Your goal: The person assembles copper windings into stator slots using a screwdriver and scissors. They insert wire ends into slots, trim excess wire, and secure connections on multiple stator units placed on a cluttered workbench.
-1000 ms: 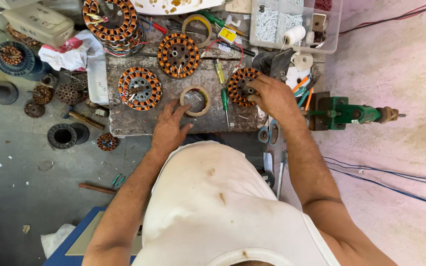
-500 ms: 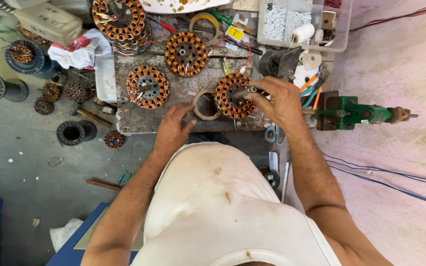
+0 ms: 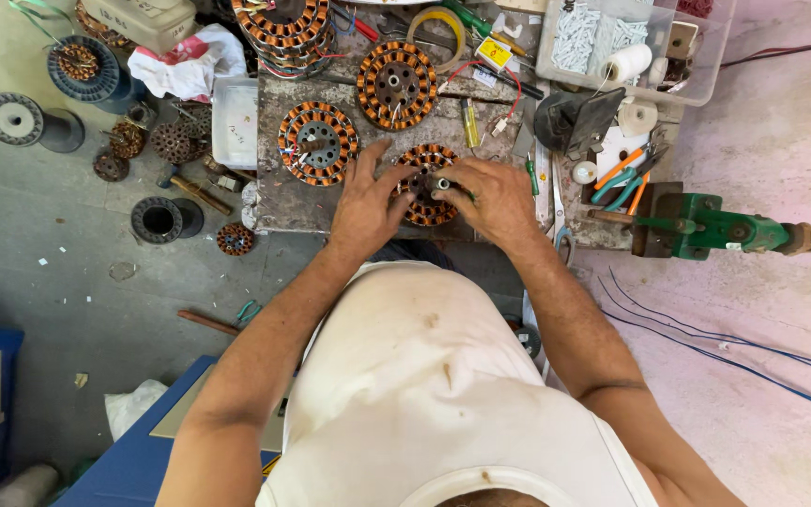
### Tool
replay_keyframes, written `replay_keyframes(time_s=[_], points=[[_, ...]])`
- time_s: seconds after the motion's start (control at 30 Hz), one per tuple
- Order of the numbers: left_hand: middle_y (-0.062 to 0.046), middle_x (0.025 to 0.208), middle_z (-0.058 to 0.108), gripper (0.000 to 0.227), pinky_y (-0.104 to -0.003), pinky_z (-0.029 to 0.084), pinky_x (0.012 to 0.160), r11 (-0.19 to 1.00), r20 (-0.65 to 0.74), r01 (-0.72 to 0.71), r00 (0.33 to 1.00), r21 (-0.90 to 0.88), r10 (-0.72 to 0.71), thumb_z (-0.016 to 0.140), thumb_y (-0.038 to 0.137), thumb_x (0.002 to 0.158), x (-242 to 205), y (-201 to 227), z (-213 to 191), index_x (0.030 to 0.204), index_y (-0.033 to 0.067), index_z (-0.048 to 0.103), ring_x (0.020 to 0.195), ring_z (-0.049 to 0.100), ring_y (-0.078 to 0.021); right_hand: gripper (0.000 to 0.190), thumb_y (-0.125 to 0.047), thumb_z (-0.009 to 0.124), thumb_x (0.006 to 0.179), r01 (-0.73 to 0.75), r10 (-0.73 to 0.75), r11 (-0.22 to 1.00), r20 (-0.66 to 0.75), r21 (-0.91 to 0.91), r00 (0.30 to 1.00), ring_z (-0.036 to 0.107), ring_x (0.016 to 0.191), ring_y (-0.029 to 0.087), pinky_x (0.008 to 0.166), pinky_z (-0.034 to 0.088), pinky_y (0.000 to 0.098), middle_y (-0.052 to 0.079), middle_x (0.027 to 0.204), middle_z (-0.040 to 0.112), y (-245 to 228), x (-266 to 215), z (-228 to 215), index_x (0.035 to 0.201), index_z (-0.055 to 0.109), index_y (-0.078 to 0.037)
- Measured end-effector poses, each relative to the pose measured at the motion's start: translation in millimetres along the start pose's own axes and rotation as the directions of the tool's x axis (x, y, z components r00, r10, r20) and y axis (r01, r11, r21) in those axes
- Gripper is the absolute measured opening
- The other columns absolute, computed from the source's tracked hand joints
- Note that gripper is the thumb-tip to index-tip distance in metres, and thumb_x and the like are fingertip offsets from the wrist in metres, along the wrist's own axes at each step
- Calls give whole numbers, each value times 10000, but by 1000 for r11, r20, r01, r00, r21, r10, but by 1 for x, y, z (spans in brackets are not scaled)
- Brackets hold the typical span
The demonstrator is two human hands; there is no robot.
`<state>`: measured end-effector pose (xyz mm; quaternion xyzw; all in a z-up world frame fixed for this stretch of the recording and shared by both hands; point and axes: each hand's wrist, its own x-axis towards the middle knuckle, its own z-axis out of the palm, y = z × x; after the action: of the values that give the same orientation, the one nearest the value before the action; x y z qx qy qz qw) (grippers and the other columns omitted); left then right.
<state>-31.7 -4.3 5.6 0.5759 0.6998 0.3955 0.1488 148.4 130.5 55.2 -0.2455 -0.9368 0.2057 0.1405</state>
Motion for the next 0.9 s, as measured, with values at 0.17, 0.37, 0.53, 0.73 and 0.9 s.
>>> replay_keyframes(time_s=[0.17, 0.37, 0.53, 0.73, 0.9], points=[[-193, 1446, 498, 191, -499, 434, 1099, 1000, 43, 7, 999, 5, -8, 833, 142, 814, 14, -2, 11, 995, 100, 788, 1307, 476, -420, 415, -403, 824, 874, -42, 38, 979, 27, 198, 999, 737, 940, 252, 801, 582, 390, 76, 1062, 749, 6, -2, -6, 1168, 757, -118], [-114, 1358, 582, 127, -472, 460, 1080, 1000, -47, -23, 999, -9, 23, 830, 130, 845, 18, 13, -9, 962, 96, 793, 1282, 505, -341, 468, -448, 864, 810, -251, 228, 960, 170, 125, 959, 692, 931, 265, 832, 551, 422, 88, 977, 670, 23, -26, -3, 1105, 774, -96], [-83, 1309, 585, 154, -476, 452, 1058, 966, -78, -220, 970, 138, 232, 821, 142, 873, 20, 33, -18, 996, 77, 755, 1287, 518, -311, 391, -393, 864, 788, -270, 257, 957, 121, 107, 959, 669, 888, 262, 764, 549, 434, 79, 952, 639, 7, -31, 38, 1048, 800, -108], [-86, 1247, 596, 153, -446, 494, 1021, 985, -170, -124, 975, 119, 144, 788, 165, 937, 5, 38, -18, 1058, 87, 738, 1208, 569, -298, 217, -316, 856, 843, -192, 189, 978, 45, 83, 981, 672, 756, 217, 681, 539, 395, 37, 855, 663, 8, -22, 32, 938, 798, -130], [-73, 1052, 696, 167, -424, 561, 886, 1000, 53, 19, 998, 16, -20, 773, 227, 934, -12, 33, -10, 1033, 95, 745, 1032, 678, -274, 184, -304, 854, 855, -64, 69, 994, -48, 92, 996, 684, 742, 190, 642, 543, 361, 2, 846, 670, 0, -13, -2, 925, 802, -143]])
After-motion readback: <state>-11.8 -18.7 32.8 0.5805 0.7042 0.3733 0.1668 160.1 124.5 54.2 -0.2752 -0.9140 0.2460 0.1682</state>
